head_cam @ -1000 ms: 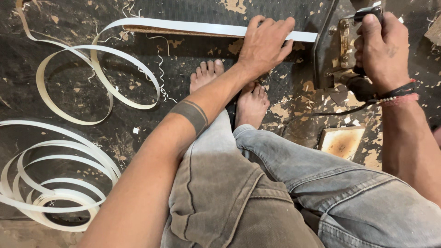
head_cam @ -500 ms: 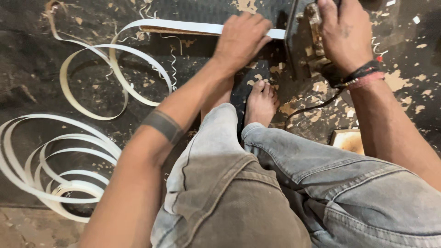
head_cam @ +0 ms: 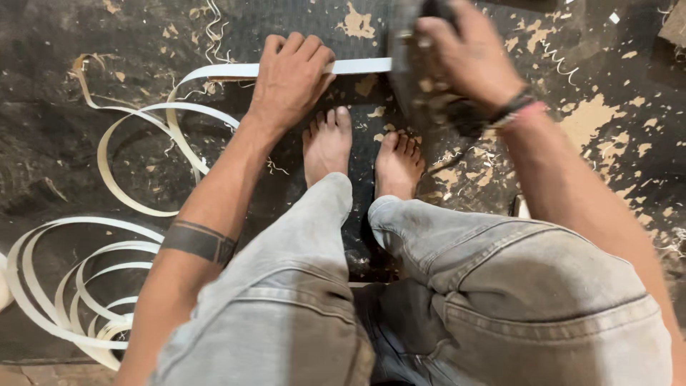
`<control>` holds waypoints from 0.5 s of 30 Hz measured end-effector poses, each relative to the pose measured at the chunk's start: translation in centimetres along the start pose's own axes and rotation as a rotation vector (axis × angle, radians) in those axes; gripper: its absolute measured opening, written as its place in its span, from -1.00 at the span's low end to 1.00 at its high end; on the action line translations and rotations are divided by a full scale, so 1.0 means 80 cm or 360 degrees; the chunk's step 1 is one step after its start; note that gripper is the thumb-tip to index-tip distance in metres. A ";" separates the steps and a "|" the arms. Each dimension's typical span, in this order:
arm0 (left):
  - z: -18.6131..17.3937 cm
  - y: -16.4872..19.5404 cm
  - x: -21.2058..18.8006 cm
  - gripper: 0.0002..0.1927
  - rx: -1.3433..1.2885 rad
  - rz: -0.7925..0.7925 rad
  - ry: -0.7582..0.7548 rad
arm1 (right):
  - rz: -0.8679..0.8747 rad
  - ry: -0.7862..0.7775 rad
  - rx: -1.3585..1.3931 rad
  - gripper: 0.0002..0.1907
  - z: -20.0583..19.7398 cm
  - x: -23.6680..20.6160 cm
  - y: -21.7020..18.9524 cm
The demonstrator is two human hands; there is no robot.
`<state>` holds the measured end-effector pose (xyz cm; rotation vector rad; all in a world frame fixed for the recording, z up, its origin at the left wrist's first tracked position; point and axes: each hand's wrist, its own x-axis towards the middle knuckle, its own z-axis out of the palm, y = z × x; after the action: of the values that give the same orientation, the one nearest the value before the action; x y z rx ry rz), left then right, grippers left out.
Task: The person sits on the workshop floor and hand-planes thin white wood strips laid on the floor, running a hand plane along their edges and repositioning the strips between passes. They align and turn the strips by hand and set a planed strip aside near other finished pieces.
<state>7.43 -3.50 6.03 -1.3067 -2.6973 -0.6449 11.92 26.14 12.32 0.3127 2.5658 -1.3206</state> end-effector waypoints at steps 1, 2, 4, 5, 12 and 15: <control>0.000 -0.002 -0.001 -0.77 -0.0031 -0.0009 -0.0005 | -0.0055 0.0064 -0.0028 -0.66 -0.018 -0.007 0.008; 0.000 -0.003 0.000 -0.78 -0.0057 -0.0018 -0.0010 | 0.0120 0.0056 0.0084 -0.66 -0.038 -0.013 0.017; -0.001 -0.008 -0.003 -0.80 -0.0075 -0.0016 -0.0014 | 0.0277 0.0087 0.0108 -0.66 -0.079 -0.022 0.034; 0.000 -0.010 -0.004 -0.81 -0.0066 -0.0005 -0.0014 | 0.0257 0.0126 0.0023 -0.68 -0.094 -0.025 0.042; 0.008 -0.021 -0.012 -0.81 -0.0103 0.0039 -0.0004 | 0.0265 0.0184 -0.0054 -0.72 -0.090 -0.019 0.060; 0.007 -0.024 -0.015 -0.81 -0.0104 0.0050 0.0027 | -0.0110 0.0129 -0.0219 -0.73 -0.043 -0.001 0.041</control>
<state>6.79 -5.15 4.57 -1.3494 -2.6579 -0.7435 12.60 30.85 11.77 0.2594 2.7417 -1.1680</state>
